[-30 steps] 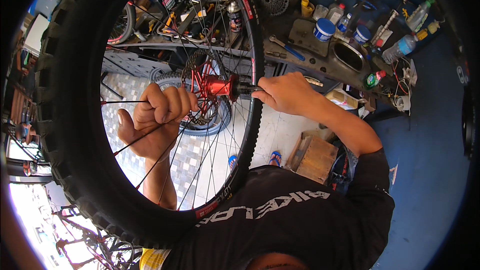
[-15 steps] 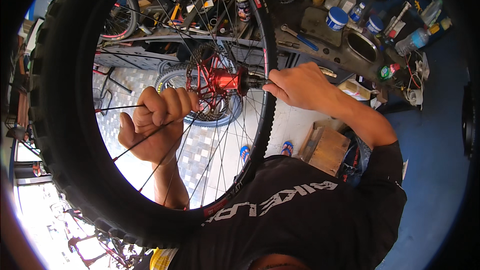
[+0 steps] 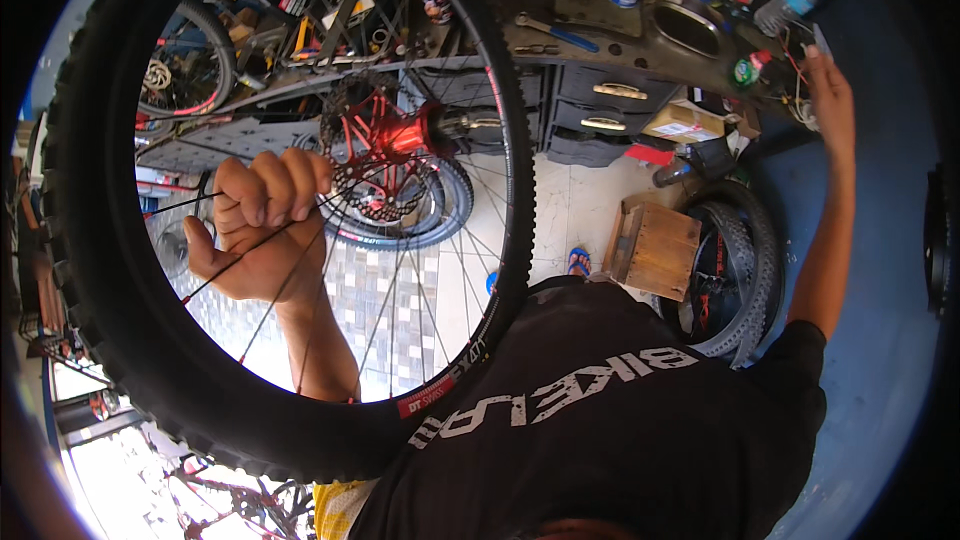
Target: The person sits on the floor and uses a hammer to tap the cassette on a bicycle wheel. They then stand, move the wheel, and use a screwdriver to adjust the hub on another wheel before returning to the floor to hammer the first wheel again.
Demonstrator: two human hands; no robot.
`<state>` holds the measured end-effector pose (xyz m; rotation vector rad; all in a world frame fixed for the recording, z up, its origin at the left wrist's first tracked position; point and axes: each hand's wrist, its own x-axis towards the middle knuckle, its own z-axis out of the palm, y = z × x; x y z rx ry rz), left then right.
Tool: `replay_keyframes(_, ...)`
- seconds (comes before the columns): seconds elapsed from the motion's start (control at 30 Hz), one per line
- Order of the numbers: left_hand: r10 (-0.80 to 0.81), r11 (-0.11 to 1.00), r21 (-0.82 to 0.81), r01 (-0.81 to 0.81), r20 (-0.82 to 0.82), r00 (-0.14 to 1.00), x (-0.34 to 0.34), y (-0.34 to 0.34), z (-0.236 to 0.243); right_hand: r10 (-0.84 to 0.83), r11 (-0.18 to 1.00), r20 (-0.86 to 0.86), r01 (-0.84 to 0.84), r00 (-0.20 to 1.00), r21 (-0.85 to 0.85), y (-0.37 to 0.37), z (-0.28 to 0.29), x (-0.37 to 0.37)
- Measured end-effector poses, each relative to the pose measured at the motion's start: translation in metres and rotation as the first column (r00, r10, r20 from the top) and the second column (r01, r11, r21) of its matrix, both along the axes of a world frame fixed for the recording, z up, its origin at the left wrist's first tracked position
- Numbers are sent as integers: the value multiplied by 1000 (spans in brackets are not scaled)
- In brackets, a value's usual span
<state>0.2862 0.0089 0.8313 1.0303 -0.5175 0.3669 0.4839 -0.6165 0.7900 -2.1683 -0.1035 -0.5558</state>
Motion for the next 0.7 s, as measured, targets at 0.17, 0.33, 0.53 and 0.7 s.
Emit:
replay_keyframes(0.17, 62, 998, -17, -62, -23, 998, -14, 3, -2, 13, 1000, -454, -3, 891, 24, 55, -30, -31)
replay_keyframes(0.33, 53, 998, -16, -53, -21, 998, -9, -2, -4, 208, 921, -107, -231, 972, -313, 21, -121, 13)
replay_keyframes(0.53, 84, 996, 30, -83, -33, 996, -15, -10, -3, 130, 920, -330, -237, 935, -312, 46, -156, 66)
replay_keyframes(0.7, -29, 994, -104, 13, -154, 988, -15, -13, 12, -92, 754, -384, -187, 919, -630, 48, -201, 108)
